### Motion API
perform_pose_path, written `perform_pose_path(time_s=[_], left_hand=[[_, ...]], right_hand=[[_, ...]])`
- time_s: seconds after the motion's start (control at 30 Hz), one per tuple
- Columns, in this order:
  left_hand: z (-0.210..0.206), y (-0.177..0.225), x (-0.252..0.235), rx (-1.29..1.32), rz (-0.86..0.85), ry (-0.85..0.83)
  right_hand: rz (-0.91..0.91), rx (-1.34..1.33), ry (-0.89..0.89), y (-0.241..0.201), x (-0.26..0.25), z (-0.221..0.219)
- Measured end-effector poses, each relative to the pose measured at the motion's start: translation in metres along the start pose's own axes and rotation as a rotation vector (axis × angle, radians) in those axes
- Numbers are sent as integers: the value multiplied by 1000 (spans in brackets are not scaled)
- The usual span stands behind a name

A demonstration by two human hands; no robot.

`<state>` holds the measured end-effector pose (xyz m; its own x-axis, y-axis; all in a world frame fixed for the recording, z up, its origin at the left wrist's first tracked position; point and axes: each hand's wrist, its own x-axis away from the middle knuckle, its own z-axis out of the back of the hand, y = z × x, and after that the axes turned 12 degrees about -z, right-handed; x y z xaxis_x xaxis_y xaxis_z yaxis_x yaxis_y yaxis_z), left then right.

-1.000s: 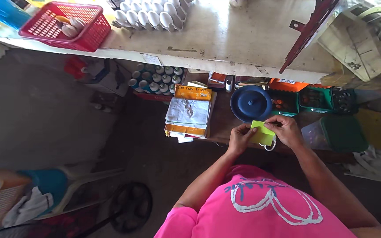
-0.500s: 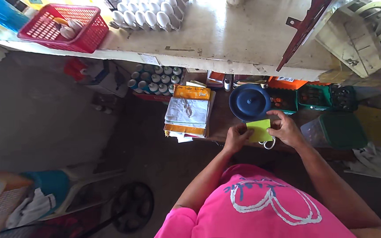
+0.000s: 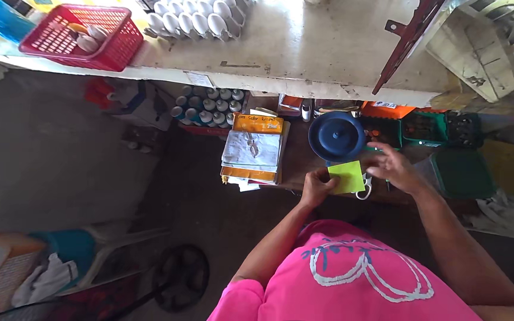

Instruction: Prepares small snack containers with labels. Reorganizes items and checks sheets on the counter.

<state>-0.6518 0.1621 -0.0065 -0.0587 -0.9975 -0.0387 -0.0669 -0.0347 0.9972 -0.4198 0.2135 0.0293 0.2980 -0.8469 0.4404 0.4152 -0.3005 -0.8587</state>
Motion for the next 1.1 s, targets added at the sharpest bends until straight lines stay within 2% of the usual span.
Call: perform_pose_path(time_s=[0.13,0.27,0.53,0.7,0.8,0.93,1.1], left_hand=[[-7,0,-3,13,-18,-37],[-13,0,-5,6,7,-12],[13,-8,-4,40,29,-80],[37,-11,-5,29,91,29],[16,2,-4,106,72,-100],[-4,5,-7,116,-10,-36],[-14,2,-3,45,-29,10]], right_hand=[[-102,89,37,-16,3,-27],[-124,163,66,-23,7,-37],[-98,142,30,-18,10,-22],[-96,80,90,-14,9,-9],[-105,56,61,-18,7,-13],[-76,46,76,-20,1,-21],[-48,180,216,-19,-1,-41]])
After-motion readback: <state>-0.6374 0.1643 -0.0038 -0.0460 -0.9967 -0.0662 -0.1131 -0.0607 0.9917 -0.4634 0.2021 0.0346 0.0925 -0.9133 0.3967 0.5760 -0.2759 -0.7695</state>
